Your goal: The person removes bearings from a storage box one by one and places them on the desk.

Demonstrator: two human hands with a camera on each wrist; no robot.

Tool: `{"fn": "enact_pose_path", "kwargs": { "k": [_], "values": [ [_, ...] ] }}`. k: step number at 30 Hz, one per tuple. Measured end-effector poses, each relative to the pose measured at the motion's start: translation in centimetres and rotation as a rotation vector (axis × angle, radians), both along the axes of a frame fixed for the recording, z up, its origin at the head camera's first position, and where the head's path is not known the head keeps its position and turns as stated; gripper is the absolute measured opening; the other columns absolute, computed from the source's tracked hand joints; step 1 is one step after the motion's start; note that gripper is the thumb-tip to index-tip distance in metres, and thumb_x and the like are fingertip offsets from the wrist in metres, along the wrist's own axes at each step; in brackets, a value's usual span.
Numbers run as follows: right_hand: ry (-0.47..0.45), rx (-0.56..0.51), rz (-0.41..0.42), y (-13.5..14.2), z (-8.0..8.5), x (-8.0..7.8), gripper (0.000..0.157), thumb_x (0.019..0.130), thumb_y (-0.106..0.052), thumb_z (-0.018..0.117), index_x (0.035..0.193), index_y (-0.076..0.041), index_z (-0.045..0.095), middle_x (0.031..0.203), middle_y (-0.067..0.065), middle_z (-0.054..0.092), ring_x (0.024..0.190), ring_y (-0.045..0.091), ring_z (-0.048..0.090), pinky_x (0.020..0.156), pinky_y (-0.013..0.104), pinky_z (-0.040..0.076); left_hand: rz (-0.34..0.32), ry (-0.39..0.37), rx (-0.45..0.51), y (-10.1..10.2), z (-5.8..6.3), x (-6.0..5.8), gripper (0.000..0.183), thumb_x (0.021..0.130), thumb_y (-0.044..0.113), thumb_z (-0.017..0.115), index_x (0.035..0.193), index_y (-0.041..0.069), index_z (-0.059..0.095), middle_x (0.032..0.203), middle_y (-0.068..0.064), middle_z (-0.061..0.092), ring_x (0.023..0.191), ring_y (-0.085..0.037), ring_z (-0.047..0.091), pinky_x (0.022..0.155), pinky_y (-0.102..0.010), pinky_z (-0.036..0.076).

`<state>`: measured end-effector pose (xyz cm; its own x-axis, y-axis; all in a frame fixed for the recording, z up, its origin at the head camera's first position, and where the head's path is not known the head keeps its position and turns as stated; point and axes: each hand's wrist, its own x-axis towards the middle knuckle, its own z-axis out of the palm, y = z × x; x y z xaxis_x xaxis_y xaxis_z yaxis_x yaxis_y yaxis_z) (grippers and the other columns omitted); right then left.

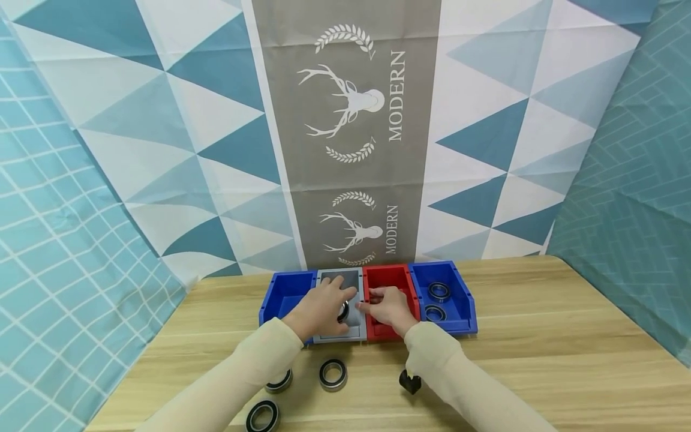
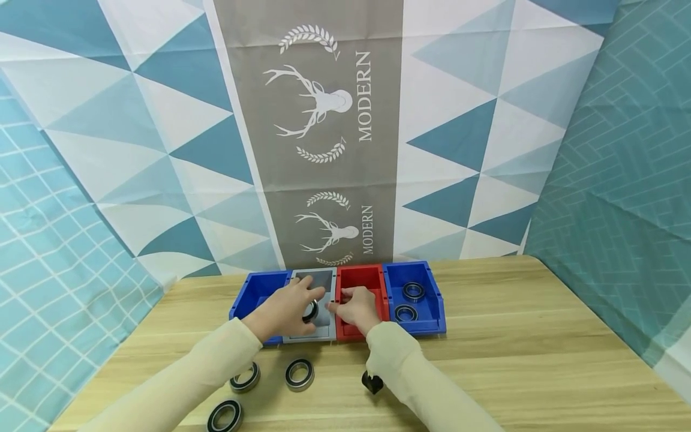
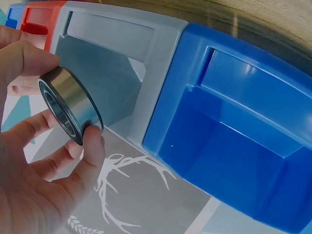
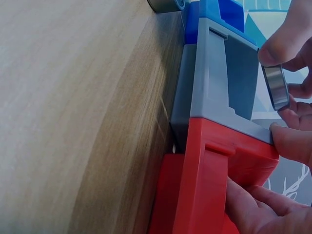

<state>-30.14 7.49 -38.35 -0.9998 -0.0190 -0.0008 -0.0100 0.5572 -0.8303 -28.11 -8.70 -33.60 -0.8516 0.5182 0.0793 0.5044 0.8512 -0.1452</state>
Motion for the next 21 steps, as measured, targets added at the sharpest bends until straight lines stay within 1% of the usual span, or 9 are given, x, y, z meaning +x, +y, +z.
{"fn": "enact_pose_path", "kwargs": {
  "k": [4, 9, 14, 18, 21],
  "values": [
    [-0.005, -0.008, -0.003, 0.0, 0.0, 0.1, 0.058, 0.079, -0.031, 0.078, 0.127, -0.004, 0.061, 0.113, 0.015, 0.07, 0.103, 0.027, 0.064, 0.085, 0.039, 0.057, 0.002, 0.009, -0.002, 0.0, 0.1, 0.4, 0.063, 0.075, 0.04, 0.078, 0.131, 0.02, 0.056, 0.134, -0.014, 0.056, 0.116, -0.032, 0.057, 0.087, -0.046, 0.057],
    [-0.011, -0.017, -0.01, -0.1, 0.1, 0.1, 0.057, 0.079, -0.03, 0.078, 0.127, -0.004, 0.061, 0.113, 0.015, 0.07, 0.104, 0.028, 0.063, 0.085, 0.04, 0.057, -0.005, 0.014, -0.012, -0.2, 0.0, 0.8, 0.063, 0.076, 0.04, 0.077, 0.131, 0.02, 0.056, 0.133, -0.014, 0.055, 0.114, -0.03, 0.056, 0.086, -0.044, 0.057],
    [-0.01, -0.021, -0.014, -0.1, 0.1, 0.1, 0.057, 0.079, -0.03, 0.078, 0.127, -0.004, 0.062, 0.113, 0.015, 0.07, 0.103, 0.027, 0.064, 0.085, 0.039, 0.056, -0.016, 0.003, 0.019, -0.4, -0.1, 1.5, 0.064, 0.076, 0.038, 0.077, 0.133, 0.018, 0.056, 0.134, -0.015, 0.055, 0.115, -0.031, 0.056, 0.089, -0.044, 0.056],
    [-0.015, -0.027, -0.012, -0.1, 0.0, 0.1, 0.058, 0.079, -0.031, 0.078, 0.127, -0.004, 0.062, 0.113, 0.015, 0.07, 0.103, 0.026, 0.064, 0.085, 0.039, 0.057, -0.021, 0.003, 0.028, -0.6, -0.2, 2.0, 0.064, 0.076, 0.038, 0.077, 0.133, 0.019, 0.055, 0.135, -0.014, 0.054, 0.116, -0.032, 0.056, 0.088, -0.045, 0.056],
    [-0.016, -0.024, -0.012, -0.1, 0.0, 0.1, 0.058, 0.079, -0.031, 0.078, 0.128, -0.004, 0.061, 0.114, 0.015, 0.07, 0.103, 0.026, 0.064, 0.085, 0.039, 0.057, -0.029, 0.004, 0.034, -0.7, -0.3, 2.2, 0.062, 0.075, 0.037, 0.077, 0.13, 0.02, 0.056, 0.132, -0.014, 0.055, 0.114, -0.031, 0.056, 0.086, -0.044, 0.057]
  ]
}}
